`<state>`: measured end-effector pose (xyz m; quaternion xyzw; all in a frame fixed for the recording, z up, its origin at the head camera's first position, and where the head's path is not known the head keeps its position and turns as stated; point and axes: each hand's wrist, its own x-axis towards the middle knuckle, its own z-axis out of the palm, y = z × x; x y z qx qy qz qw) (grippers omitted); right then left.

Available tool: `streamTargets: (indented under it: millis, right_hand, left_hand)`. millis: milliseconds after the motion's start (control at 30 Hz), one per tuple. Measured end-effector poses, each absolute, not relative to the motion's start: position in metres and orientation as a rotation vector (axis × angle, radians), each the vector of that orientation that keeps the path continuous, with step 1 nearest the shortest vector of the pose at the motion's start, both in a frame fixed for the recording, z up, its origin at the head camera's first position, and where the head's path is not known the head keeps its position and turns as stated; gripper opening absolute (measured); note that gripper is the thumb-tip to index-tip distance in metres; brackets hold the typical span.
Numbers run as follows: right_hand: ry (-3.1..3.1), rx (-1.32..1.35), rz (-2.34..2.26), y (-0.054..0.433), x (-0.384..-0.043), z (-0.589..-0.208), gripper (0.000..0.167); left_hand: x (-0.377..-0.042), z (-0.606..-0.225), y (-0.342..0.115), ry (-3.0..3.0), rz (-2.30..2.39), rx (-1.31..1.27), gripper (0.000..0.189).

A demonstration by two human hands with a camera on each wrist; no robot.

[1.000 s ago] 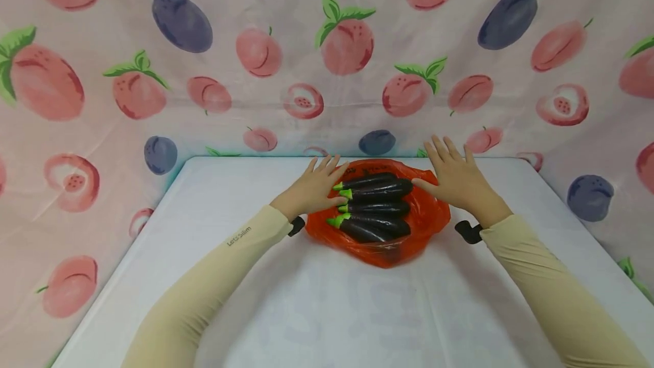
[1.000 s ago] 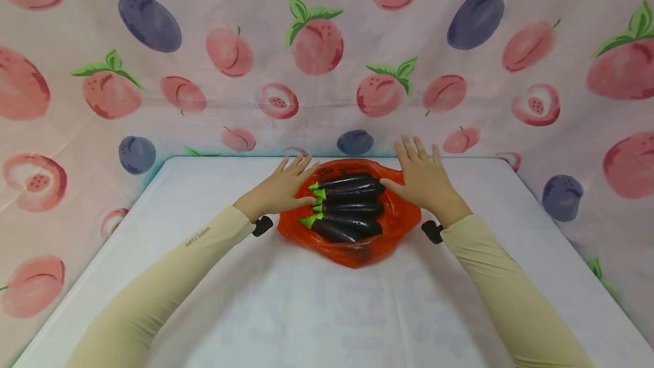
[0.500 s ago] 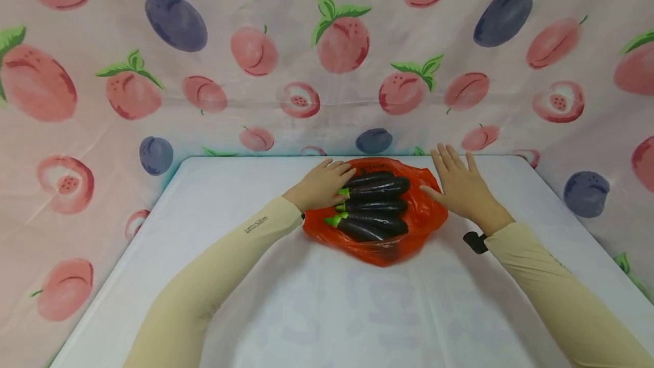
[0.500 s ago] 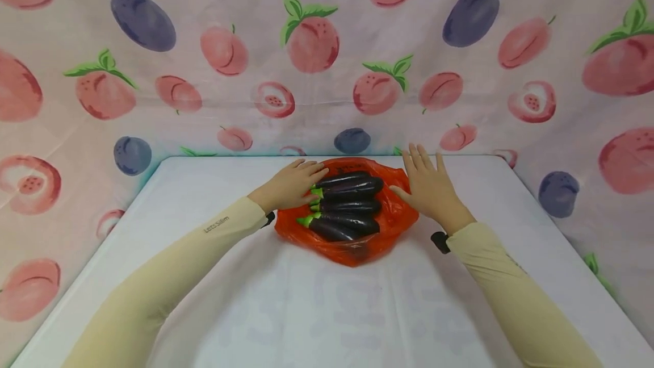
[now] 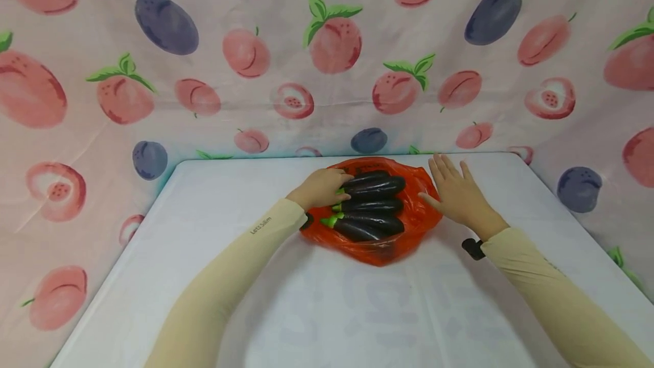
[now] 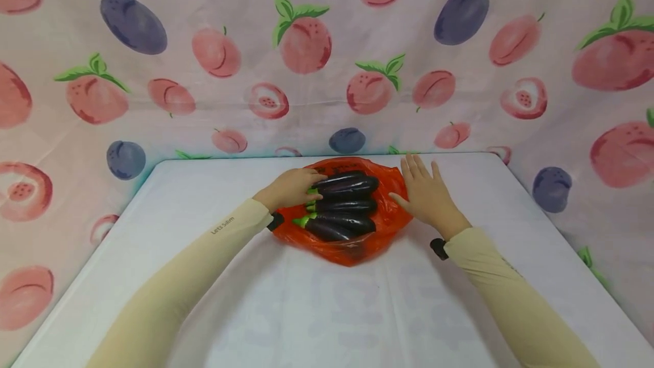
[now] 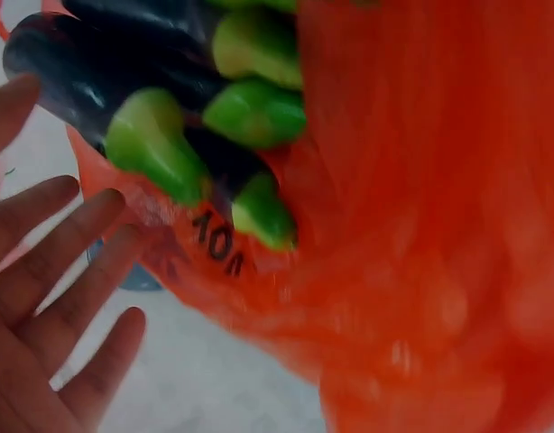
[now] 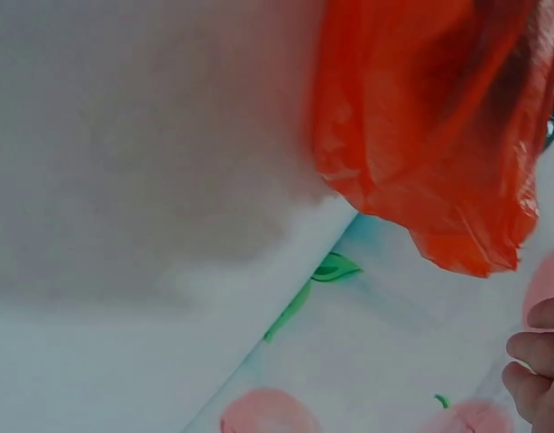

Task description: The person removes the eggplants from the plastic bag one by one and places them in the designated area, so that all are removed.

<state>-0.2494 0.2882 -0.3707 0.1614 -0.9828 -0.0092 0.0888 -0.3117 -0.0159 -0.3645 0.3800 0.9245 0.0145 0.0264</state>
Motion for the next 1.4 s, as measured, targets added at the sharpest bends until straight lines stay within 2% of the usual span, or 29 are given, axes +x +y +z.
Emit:
streamTargets:
  millis: [367, 800, 1167, 1333, 1400]
  right_hand:
    - [-2.951, 0.492, -0.046, 0.286, -0.247, -0.379, 0.074]
    - [-3.020, 0.388, -0.083, 0.288, -0.256, -0.385, 0.072]
    - [-3.058, 0.405, -0.092, 0.288, -0.255, -0.386, 0.064]
    - [-3.025, 0.396, -0.087, 0.289, -0.255, -0.388, 0.054]
    - [-3.028, 0.373, -0.084, 0.289, -0.256, -0.388, 0.056]
  left_hand:
    - [-0.308, -0.375, -0.013, 2.757, 0.404, 0.880, 0.049]
    - [-0.308, -0.381, -0.009, 2.795, 0.369, 0.860, 0.048]
    - [-0.308, -0.385, -0.005, 2.834, 0.349, 0.868, 0.044]
    - [-0.308, -0.385, -0.004, 2.842, 0.345, 0.867, 0.044]
    - [-0.308, -0.385, -0.004, 2.840, 0.348, 0.870, 0.043]
